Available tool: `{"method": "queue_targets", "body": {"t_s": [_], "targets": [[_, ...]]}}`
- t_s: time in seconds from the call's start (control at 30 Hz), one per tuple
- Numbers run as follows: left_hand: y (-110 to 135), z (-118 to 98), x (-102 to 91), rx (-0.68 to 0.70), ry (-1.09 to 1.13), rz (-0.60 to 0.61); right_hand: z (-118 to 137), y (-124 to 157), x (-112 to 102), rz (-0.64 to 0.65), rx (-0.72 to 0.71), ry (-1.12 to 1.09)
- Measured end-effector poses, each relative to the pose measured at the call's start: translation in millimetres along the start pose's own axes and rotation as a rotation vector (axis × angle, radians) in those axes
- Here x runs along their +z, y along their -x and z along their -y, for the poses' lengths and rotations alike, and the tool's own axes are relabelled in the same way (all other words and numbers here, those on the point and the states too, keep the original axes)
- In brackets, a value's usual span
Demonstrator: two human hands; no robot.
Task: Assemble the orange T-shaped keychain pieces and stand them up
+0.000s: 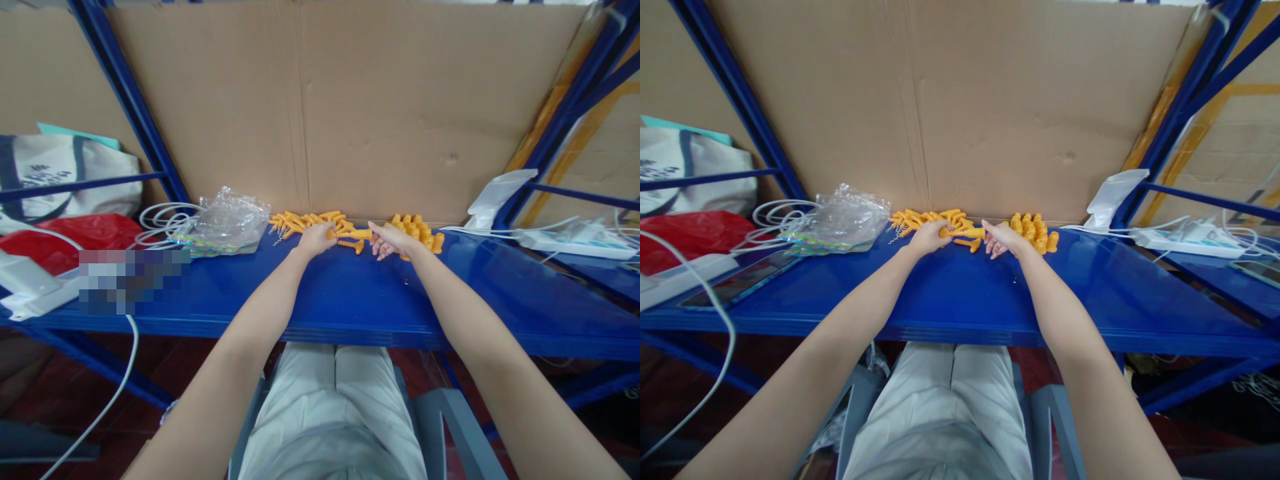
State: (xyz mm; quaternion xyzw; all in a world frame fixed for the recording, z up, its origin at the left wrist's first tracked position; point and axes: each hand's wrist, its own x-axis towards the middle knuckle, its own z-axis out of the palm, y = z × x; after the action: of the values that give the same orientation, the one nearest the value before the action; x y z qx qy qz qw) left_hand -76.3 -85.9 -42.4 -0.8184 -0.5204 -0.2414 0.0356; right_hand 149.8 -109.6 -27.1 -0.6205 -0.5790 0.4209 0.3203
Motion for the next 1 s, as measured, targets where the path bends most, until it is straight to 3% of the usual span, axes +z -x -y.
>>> {"method": "queue_targets", "body": {"t_s": [0.53,1.0], "targets": [[-1.3,4.3,1.9,-0.01,0.101,0.0,3.3,10.5,-4.4,0.101,-0.122,-0.118],[-1.6,-0.3,4.8,-0.011,0.007,-0.007,3.3,3.0,-2.7,-0.014,-0.045,0.112]]}}
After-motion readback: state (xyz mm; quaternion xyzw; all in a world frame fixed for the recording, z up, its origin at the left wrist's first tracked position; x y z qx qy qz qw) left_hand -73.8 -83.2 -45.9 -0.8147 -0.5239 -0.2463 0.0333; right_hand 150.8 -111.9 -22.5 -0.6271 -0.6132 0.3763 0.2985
